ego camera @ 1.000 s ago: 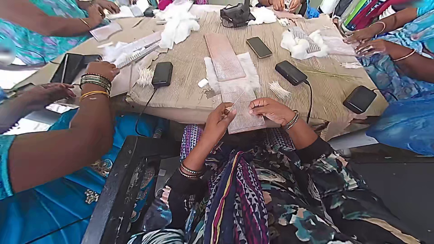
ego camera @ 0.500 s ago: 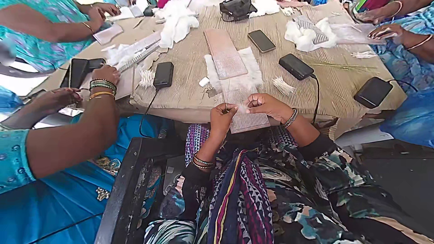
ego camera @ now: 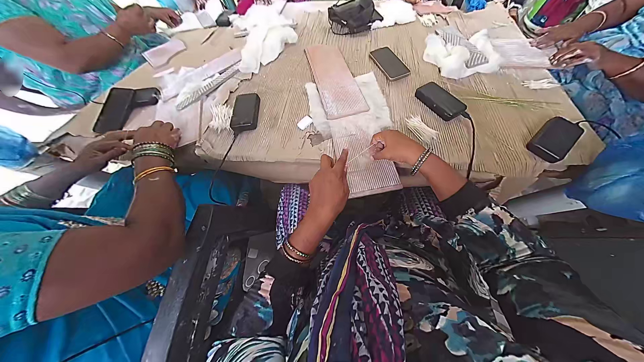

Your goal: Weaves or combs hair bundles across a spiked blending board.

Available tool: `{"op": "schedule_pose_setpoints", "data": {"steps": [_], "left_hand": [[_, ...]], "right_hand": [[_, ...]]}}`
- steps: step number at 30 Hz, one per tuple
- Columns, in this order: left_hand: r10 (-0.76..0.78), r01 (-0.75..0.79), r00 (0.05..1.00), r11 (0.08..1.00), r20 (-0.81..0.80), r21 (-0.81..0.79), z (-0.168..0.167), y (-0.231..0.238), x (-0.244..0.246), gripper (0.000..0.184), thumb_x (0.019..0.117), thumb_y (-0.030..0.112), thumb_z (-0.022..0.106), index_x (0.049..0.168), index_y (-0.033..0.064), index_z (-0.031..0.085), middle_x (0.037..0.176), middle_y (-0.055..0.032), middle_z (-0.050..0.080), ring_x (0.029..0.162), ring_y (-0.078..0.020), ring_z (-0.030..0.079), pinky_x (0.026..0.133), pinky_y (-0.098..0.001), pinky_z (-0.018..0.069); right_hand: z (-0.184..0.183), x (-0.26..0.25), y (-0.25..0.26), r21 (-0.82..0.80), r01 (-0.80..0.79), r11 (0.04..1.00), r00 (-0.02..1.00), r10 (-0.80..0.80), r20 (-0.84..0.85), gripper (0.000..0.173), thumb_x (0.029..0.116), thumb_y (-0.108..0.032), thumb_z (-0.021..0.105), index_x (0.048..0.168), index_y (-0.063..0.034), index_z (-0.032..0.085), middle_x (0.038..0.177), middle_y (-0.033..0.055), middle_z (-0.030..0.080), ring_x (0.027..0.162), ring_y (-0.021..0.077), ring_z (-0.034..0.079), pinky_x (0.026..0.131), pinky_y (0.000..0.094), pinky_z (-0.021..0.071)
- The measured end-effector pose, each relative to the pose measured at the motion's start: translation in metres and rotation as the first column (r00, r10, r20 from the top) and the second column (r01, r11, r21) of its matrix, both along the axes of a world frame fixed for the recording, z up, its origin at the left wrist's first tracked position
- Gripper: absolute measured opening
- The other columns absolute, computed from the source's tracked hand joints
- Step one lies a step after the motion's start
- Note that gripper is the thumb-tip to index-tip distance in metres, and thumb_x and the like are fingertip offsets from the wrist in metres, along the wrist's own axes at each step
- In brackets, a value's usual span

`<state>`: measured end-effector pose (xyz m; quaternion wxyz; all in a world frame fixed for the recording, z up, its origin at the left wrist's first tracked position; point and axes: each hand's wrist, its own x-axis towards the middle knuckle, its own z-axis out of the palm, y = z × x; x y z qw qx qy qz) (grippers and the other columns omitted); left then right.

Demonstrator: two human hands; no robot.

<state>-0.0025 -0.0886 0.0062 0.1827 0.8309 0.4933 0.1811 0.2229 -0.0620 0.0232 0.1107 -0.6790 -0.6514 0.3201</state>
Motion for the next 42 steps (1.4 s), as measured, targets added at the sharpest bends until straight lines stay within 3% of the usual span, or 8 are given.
{"op": "schedule_pose_setpoints", "data": {"steps": [8, 13, 16, 20, 29, 33, 38, 42], "left_hand": [[-0.068, 0.049, 0.982, 0.993, 0.175, 0.109, -0.015, -0.007, 0.000, 0.033, 0.0957, -0.001, 0.057, 0.122, 0.0072, 0.076, 0.087, -0.0157, 0.068, 0.077, -0.0293, 0.068, 0.070, -0.0468, 0.0563], [-0.002, -0.001, 0.997, 0.999, -0.071, -0.039, -0.001, -0.008, 0.012, 0.037, 0.0962, 0.000, 0.056, 0.127, 0.0089, 0.074, 0.104, -0.0202, 0.070, 0.093, -0.0351, 0.070, 0.079, -0.0516, 0.0569], [-0.015, -0.009, 0.980, 0.993, -0.200, -0.121, 0.004, -0.005, 0.019, 0.039, 0.0983, 0.002, 0.054, 0.133, 0.0105, 0.070, 0.120, -0.0214, 0.064, 0.100, -0.0355, 0.069, 0.083, -0.0512, 0.0570], [-0.015, -0.005, 0.977, 0.996, -0.212, -0.095, -0.001, -0.007, 0.019, 0.040, 0.0978, 0.002, 0.054, 0.133, 0.0109, 0.070, 0.121, -0.0221, 0.063, 0.097, -0.0353, 0.069, 0.081, -0.0505, 0.0579], [-0.165, 0.164, 0.986, 0.983, 0.001, -0.085, -0.003, -0.025, -0.006, 0.026, 0.0971, 0.000, 0.059, 0.115, 0.0026, 0.077, 0.101, -0.0223, 0.069, 0.092, -0.0363, 0.070, 0.082, -0.0523, 0.0570], [-0.136, 0.122, 0.981, 0.987, 0.139, 0.101, -0.023, -0.029, -0.011, 0.022, 0.0945, -0.003, 0.060, 0.105, -0.0003, 0.079, 0.089, -0.0188, 0.067, 0.080, -0.0323, 0.069, 0.074, -0.0482, 0.0577], [-0.075, 0.034, 0.979, 0.977, 0.188, 0.211, -0.035, -0.010, -0.008, 0.023, 0.0937, -0.002, 0.060, 0.107, 0.0002, 0.079, 0.090, -0.0184, 0.066, 0.079, -0.0312, 0.068, 0.071, -0.0470, 0.0582], [-0.061, 0.047, 0.991, 0.992, 0.122, 0.115, -0.028, -0.002, -0.010, 0.021, 0.0937, -0.002, 0.062, 0.105, 0.0001, 0.078, 0.095, -0.0200, 0.068, 0.085, -0.0339, 0.069, 0.077, -0.0506, 0.0580]], "right_hand": [[-0.010, -0.001, -0.020, 0.161, 0.114, 0.980, 0.993, -0.119, 0.022, 0.047, 0.0869, -0.020, 0.083, 0.124, -0.0018, 0.061, 0.094, 0.0167, 0.069, 0.088, 0.0351, 0.068, 0.082, 0.0578, 0.0528], [-0.024, -0.001, -0.032, 0.372, 0.105, 0.922, 0.993, -0.117, 0.009, 0.047, 0.0819, -0.017, 0.087, 0.120, -0.0027, 0.063, 0.098, 0.0202, 0.066, 0.088, 0.0398, 0.065, 0.075, 0.0604, 0.0517], [-0.020, -0.005, -0.027, 0.467, -0.056, 0.883, 0.997, 0.028, 0.067, 0.046, 0.0874, -0.016, 0.076, 0.129, -0.0018, 0.064, 0.129, 0.0192, 0.063, 0.119, 0.0401, 0.059, 0.094, 0.0643, 0.0435], [-0.027, -0.025, -0.040, 0.311, -0.417, 0.854, 0.887, 0.307, 0.344, 0.061, 0.1085, -0.042, 0.040, 0.150, 0.0022, 0.047, 0.166, 0.0163, 0.033, 0.156, 0.0334, 0.027, 0.124, 0.0614, 0.0154], [-0.015, -0.020, -0.122, 0.141, -0.442, 0.886, 0.852, 0.365, 0.376, 0.081, 0.1051, -0.062, 0.027, 0.155, 0.0003, 0.042, 0.165, 0.0172, 0.035, 0.155, 0.0295, 0.030, 0.125, 0.0613, 0.0094], [-0.009, -0.002, -0.112, 0.579, -0.285, 0.764, 0.958, 0.213, 0.190, 0.050, 0.1050, -0.027, 0.035, 0.111, 0.0005, 0.076, 0.117, 0.0140, 0.075, 0.120, 0.0320, 0.069, 0.117, 0.0694, 0.0272], [-0.023, -0.028, -0.065, 0.415, -0.299, 0.860, 0.928, 0.159, 0.338, 0.065, 0.1080, -0.048, 0.033, 0.149, -0.0009, 0.050, 0.163, 0.0145, 0.039, 0.154, 0.0319, 0.032, 0.123, 0.0653, 0.0144], [-0.047, -0.053, -0.061, 0.298, -0.312, 0.902, 0.899, 0.179, 0.400, 0.079, 0.1047, -0.059, 0.036, 0.157, 0.0002, 0.038, 0.169, 0.0169, 0.026, 0.157, 0.0325, 0.023, 0.125, 0.0613, 0.0130]]}}
